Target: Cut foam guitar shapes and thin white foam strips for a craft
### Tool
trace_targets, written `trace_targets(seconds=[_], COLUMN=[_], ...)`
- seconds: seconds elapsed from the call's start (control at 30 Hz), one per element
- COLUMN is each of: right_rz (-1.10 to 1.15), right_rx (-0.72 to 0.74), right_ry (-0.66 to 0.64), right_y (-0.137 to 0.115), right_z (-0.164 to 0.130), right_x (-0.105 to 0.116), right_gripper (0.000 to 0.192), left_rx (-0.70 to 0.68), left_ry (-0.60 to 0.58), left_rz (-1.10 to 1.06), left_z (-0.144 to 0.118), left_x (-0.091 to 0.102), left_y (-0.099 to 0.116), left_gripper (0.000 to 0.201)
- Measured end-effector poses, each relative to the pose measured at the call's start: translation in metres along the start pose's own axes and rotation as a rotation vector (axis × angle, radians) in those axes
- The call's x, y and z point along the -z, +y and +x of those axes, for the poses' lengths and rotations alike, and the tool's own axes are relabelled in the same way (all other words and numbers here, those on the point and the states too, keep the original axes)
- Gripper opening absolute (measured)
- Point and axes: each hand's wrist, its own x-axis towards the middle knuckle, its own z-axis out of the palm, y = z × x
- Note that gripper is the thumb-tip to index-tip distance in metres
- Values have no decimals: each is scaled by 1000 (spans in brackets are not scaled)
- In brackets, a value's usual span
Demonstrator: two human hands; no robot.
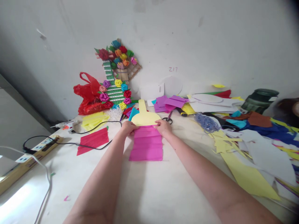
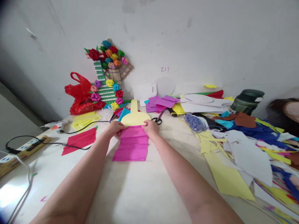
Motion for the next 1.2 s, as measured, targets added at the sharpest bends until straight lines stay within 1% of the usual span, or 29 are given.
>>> trace_targets(seconds=[0.23,0.5,0.8,0.97,1.2], right_rz=[74,164,130,92,45], right_rx=[-3,10,3,6,3], right_ry=[-17,9,17,2,12], right_y=[5,10,10,7,7], right_z=[3,5,5,3,3], right_x=[-1,-3,-4,-2,-2], right_gripper=[29,28,27,24,24], left_rx=[13,-45,-64,-32,3], left_ry=[0,0,-15,-23,-72], left_rz=[4,-44,-34,-30,31], left_z=[-3,-5,-3,-8,-14], left_x=[1,1,1,3,9], left_y=[3,1,-1,3,4], left_gripper=[29,35,33,32,33])
